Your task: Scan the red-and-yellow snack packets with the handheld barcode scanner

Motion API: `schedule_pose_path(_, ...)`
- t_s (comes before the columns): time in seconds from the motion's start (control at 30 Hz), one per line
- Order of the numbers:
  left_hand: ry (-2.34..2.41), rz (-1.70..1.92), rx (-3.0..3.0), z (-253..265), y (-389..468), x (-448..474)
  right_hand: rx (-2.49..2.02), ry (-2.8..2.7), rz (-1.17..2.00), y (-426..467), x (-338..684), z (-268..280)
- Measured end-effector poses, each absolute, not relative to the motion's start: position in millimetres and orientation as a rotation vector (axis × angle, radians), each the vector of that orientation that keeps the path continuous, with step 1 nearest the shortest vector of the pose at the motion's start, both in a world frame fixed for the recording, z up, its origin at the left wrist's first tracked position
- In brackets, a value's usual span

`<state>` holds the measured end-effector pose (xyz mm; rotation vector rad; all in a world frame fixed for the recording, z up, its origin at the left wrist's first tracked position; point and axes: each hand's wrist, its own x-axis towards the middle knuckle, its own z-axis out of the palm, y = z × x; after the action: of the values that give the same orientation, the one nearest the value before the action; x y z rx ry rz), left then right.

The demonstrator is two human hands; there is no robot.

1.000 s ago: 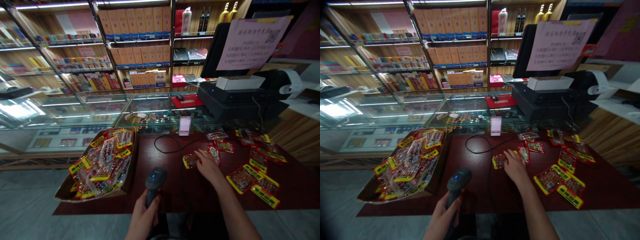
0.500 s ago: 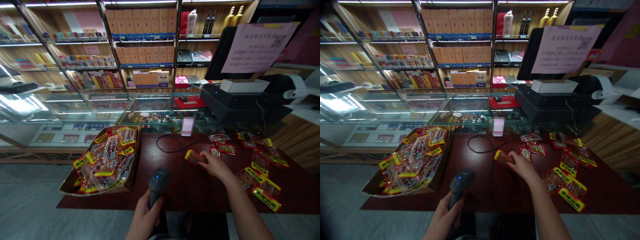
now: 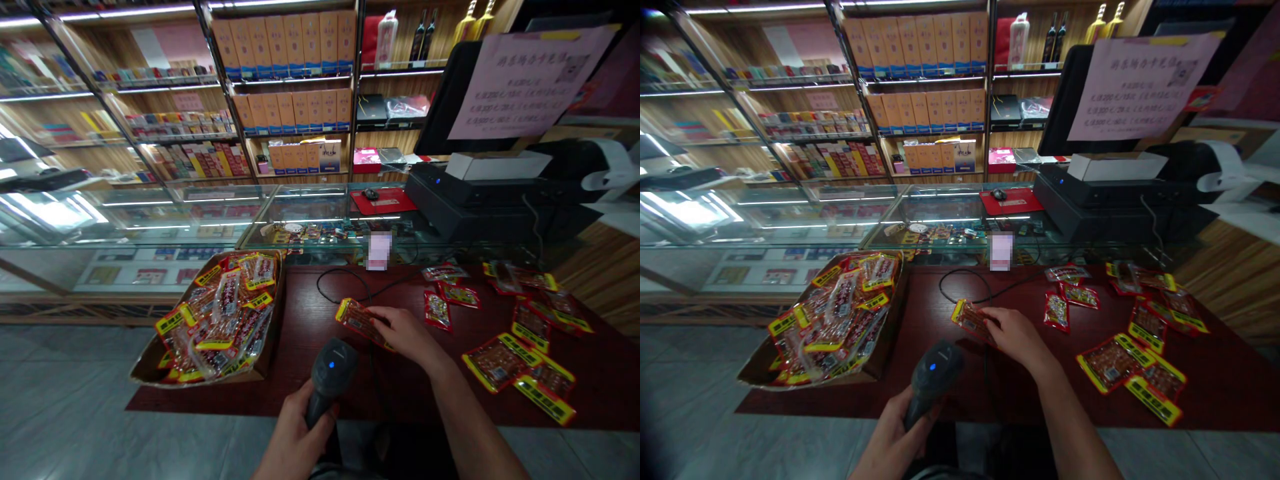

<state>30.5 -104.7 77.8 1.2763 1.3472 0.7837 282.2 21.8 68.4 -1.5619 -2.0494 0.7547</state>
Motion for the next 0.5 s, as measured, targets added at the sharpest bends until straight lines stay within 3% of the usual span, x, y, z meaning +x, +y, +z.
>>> schedule_pose_path(0.5, 1.333, 0.836, 1.130, 62, -103, 22, -1.526, -1.893, 0.892, 34, 263, 69)
